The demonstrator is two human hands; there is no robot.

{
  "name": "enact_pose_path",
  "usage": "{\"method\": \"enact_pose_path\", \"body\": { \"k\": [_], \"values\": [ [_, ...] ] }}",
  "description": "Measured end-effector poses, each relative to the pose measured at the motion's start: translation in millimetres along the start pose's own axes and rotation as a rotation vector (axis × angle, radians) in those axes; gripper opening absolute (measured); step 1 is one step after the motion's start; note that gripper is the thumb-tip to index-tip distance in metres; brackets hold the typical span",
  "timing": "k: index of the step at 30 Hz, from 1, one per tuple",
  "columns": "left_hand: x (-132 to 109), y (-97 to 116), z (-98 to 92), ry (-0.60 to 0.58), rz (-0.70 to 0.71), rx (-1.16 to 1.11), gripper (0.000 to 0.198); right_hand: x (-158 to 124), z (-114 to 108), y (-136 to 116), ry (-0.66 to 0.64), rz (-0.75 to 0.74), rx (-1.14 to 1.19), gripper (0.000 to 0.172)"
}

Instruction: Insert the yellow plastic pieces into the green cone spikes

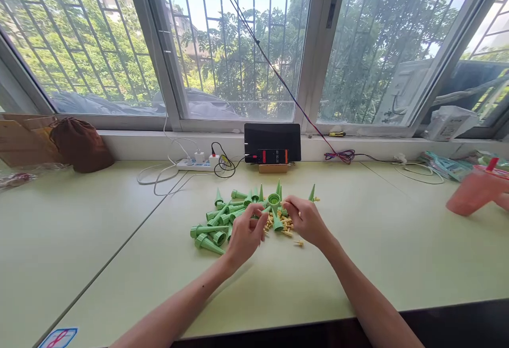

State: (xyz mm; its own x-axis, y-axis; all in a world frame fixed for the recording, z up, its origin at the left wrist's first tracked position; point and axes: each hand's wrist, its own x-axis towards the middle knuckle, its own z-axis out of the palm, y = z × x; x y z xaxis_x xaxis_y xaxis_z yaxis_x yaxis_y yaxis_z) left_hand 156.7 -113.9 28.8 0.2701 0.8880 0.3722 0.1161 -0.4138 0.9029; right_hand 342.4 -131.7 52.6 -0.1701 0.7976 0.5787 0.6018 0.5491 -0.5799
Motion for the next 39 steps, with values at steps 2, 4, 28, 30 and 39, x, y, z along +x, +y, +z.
{"method": "enact_pose_path", "body": {
  "k": [2, 4, 28, 30, 39],
  "values": [
    [2, 0, -0.1, -0.078, -0.085, -0.129, 0.043, 0, 1, 0, 0.0, -0.012, 0.001, 0.029],
    [4, 0, -0.7, -0.171, -0.193, -0.272, 0.057, -1, 2, -2, -0.036, -0.043, 0.009, 0.029],
    [6, -10, -12.4, -0.386, -0.14, -0.261, 0.042, -2, 2, 0, -0.181, -0.072, 0.045, 0.027],
    [6, -12, -12.7, -0.386, -0.089, -0.225, 0.041, -3, 3, 1, -0.193, -0.066, 0.038, 0.027],
    [3, -16, -14.5, -0.342, 0.031, -0.046, 0.035, -3, 3, 4, -0.2, -0.053, 0.042, 0.026]
  ]
}}
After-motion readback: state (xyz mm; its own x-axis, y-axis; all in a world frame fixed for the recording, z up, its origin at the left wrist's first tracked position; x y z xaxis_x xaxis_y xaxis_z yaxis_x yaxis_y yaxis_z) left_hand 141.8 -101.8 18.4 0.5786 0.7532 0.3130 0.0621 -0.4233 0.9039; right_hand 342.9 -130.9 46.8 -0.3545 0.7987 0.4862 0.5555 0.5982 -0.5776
